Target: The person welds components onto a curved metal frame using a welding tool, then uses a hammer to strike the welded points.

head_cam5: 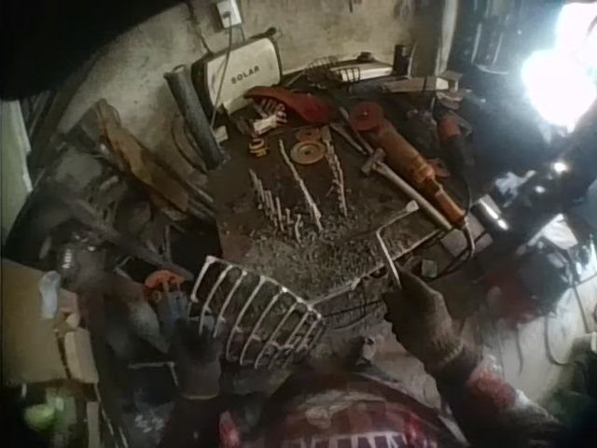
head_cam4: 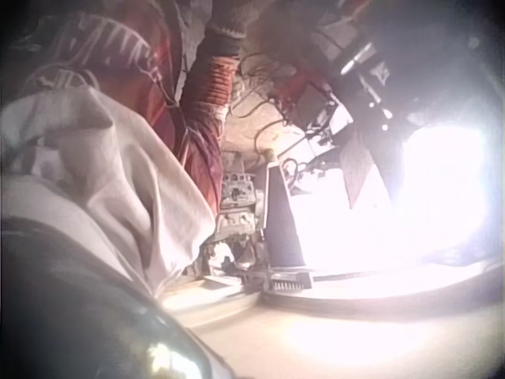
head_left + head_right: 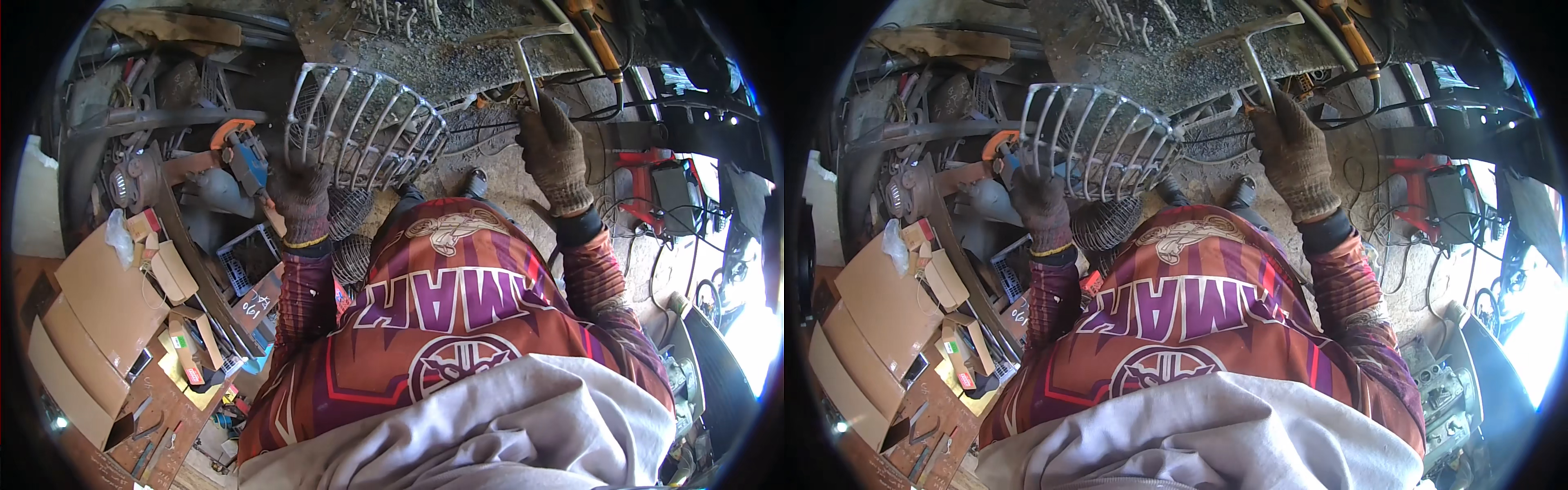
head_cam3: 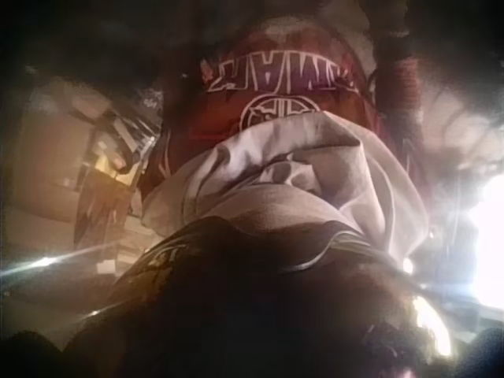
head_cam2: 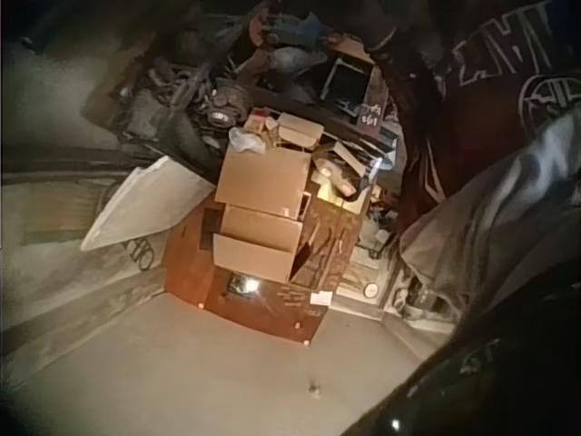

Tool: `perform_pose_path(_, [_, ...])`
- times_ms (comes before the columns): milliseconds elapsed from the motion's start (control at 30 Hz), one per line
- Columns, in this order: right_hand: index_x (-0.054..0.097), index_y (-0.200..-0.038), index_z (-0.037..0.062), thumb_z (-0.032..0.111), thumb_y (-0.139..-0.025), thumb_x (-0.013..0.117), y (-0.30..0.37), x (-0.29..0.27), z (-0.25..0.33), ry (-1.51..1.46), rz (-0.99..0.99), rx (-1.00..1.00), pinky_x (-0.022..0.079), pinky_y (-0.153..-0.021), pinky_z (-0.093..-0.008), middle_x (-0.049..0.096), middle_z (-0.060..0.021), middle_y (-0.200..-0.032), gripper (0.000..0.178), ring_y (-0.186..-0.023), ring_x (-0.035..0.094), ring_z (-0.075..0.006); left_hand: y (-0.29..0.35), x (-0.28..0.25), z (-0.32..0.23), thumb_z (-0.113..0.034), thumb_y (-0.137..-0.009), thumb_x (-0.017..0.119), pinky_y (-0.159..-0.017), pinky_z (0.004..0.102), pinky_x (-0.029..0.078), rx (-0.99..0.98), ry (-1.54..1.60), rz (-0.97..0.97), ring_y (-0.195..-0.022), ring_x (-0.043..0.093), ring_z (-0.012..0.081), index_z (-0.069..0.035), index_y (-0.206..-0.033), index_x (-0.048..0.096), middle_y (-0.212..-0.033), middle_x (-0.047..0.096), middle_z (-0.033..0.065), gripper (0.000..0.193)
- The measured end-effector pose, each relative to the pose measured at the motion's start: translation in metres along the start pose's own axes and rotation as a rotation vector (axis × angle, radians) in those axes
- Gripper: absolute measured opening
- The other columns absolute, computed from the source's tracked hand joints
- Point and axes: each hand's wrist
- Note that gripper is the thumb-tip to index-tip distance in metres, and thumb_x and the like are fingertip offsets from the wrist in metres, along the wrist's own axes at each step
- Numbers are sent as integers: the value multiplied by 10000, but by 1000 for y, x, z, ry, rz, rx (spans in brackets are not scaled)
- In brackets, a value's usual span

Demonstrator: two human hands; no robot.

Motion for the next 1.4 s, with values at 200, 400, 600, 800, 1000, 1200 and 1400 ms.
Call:
perform_pose_path(200, [563,-1294,72,292,-963,585,-17,7,18,124,22,-76,462,-560,-248,621,-26,-827,398,-660,580,-84,3,50,-20,-301,-957,459,-766,493,571,366,-879,-198,-971,664,309,-52,-1184,563,-1161,634,131,352])
perform_pose_path(400, [576,-1272,59,270,-953,589,-32,33,61,146,97,-137,475,-556,-261,631,-41,-825,383,-684,593,-92,11,60,-49,-303,-968,423,-829,548,526,294,-848,-72,-964,653,318,-50,-1123,572,-1065,640,132,332])
perform_pose_path(600, [576,-1267,48,323,-931,593,-81,54,108,720,85,-607,521,-773,-359,696,-155,-1010,434,-903,686,-274,7,66,-70,-311,-976,394,-870,575,489,-80,37,244,-928,639,308,-58,-1052,580,-962,637,123,323])
perform_pose_path(800, [581,-1227,41,328,-934,553,-118,109,129,920,230,-599,512,-848,-434,673,-220,-1030,411,-983,651,-374,-2,34,-84,-258,-988,393,-685,373,518,48,-2,217,-821,588,194,-53,-1170,485,-923,576,59,289])
perform_pose_path(1000, [562,-1217,40,278,-947,523,-124,179,135,1095,320,-502,500,-862,-464,663,-239,-1019,361,-1008,633,-400,-5,33,-116,-158,-921,504,-532,351,370,52,-206,243,-631,376,158,-74,-817,473,-732,373,-6,137])
perform_pose_path(1200, [543,-1231,57,237,-955,511,-135,206,86,1000,179,-572,513,-811,-478,657,-251,-1009,331,-972,632,-415,-6,23,-131,-116,-768,707,-613,336,507,596,-1000,165,-703,579,170,-5,-958,556,-845,590,64,267])
perform_pose_path(1400, [557,-1157,48,267,-931,531,-113,210,93,973,176,-434,527,-770,-469,673,-232,-908,316,-913,657,-404,-14,26,-149,-211,-704,786,-709,333,546,492,-990,175,-792,660,176,21,-1004,581,-927,674,107,431])
Point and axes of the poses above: each hand's wrist, its own y-axis away from the middle knuckle, its own x-axis out of the palm, z = x × y
